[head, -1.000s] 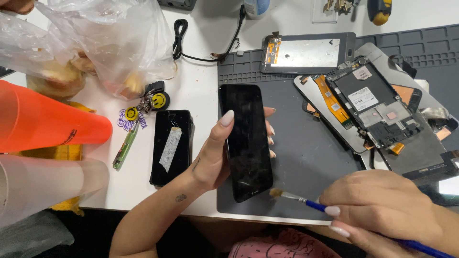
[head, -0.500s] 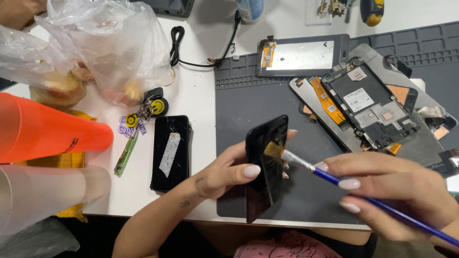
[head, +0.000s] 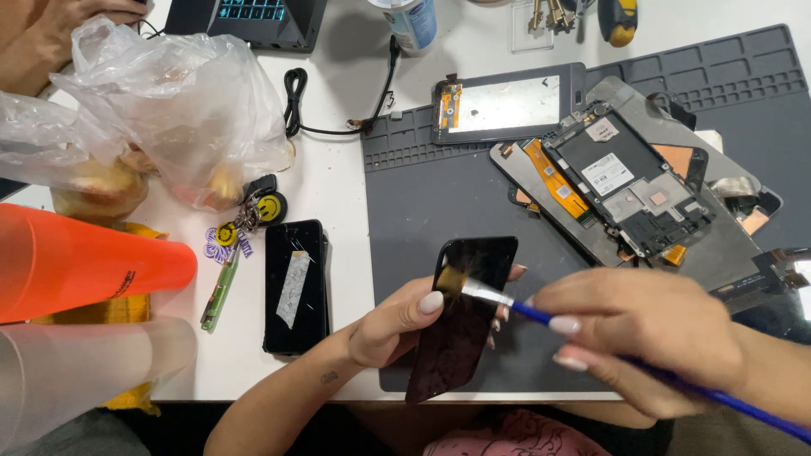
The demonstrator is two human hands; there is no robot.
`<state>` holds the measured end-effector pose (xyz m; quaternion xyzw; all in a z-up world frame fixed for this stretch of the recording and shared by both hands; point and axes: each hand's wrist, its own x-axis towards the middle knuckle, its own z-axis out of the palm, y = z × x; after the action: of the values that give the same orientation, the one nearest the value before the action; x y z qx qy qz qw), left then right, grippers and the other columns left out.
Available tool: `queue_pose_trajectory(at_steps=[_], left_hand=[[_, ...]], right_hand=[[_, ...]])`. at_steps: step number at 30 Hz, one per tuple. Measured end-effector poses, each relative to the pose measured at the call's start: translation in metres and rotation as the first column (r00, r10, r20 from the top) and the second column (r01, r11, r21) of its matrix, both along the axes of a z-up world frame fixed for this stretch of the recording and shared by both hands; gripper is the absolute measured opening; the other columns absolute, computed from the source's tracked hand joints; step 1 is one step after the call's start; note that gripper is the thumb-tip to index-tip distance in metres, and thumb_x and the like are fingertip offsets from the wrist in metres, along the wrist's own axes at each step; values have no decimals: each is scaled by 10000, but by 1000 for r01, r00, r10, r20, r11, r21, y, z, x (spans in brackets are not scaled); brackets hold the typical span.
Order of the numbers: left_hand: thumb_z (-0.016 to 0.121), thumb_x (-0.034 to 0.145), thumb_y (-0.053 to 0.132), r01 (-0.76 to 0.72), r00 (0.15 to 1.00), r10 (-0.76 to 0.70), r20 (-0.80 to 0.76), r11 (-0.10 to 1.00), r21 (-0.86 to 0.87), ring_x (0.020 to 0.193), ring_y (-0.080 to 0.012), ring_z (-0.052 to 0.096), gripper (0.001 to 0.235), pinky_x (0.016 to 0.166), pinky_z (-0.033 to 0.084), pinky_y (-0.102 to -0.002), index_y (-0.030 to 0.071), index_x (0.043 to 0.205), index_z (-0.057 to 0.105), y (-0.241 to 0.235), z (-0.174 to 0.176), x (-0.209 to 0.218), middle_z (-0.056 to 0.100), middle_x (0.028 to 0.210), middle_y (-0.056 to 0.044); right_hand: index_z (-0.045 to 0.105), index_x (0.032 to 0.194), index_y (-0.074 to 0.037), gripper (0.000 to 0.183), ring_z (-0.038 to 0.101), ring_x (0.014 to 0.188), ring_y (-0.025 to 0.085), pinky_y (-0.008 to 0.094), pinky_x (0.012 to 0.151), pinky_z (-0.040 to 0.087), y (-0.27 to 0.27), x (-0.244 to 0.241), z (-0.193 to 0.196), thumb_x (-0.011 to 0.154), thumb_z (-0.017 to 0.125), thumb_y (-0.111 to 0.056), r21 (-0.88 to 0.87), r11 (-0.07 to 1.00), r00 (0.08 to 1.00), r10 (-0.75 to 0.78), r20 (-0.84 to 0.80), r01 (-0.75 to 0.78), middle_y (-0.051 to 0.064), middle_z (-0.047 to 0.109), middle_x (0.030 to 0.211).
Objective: The person uses a small brush to clean the back and front surfaces of a disassembled smartphone. They handle the phone with both hands, turning it over to reach different areas, and continue brushing across the screen and edges.
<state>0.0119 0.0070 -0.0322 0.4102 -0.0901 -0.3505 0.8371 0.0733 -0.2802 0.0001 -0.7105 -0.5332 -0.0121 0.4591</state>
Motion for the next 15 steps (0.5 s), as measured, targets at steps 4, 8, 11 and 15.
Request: queue_pose_trajectory(at_steps=[4,8,11,15], left_hand=[[578,1040,486,11,997,-13,-74,999,-39,1176,-204,636,872,1054,526,-346,-113,1630,349,2,-3,0,583,1450,-167],[555,1050,496,-4,996,0,-93,999,-46,1176,-221,634,837,1054,533,-373,-91,1618,367,1,-3,-1,622,1352,-166],[536,1063,497,-2,990,-12,-142,995,-101,1187,-198,637,864,1072,521,-362,-72,1672,309,2,-1,0,631,1365,-134],[510,1082,468,-35,988,10,-155,987,-154,1220,-201,635,834,1067,520,-358,-56,1689,283,1,-2,-1,632,1374,-129]], right_hand=[[729,1131,-48,274,795,1081,288,337,890,663,-1,-4,-10,964,639,-245,-168,985,999,-35,-7,33,98,762,1253],[538,1174,-88,220,825,957,307,322,796,668,5,-3,-7,975,630,-109,46,996,998,-70,-2,70,159,769,1163],[534,1194,-108,224,832,994,293,321,817,676,6,-5,-9,988,622,-129,2,1000,1000,-28,-11,28,125,771,1194],[566,1108,-93,175,844,941,276,321,787,676,8,-6,-1,958,653,-118,-3,989,989,-146,-22,146,131,790,1128]])
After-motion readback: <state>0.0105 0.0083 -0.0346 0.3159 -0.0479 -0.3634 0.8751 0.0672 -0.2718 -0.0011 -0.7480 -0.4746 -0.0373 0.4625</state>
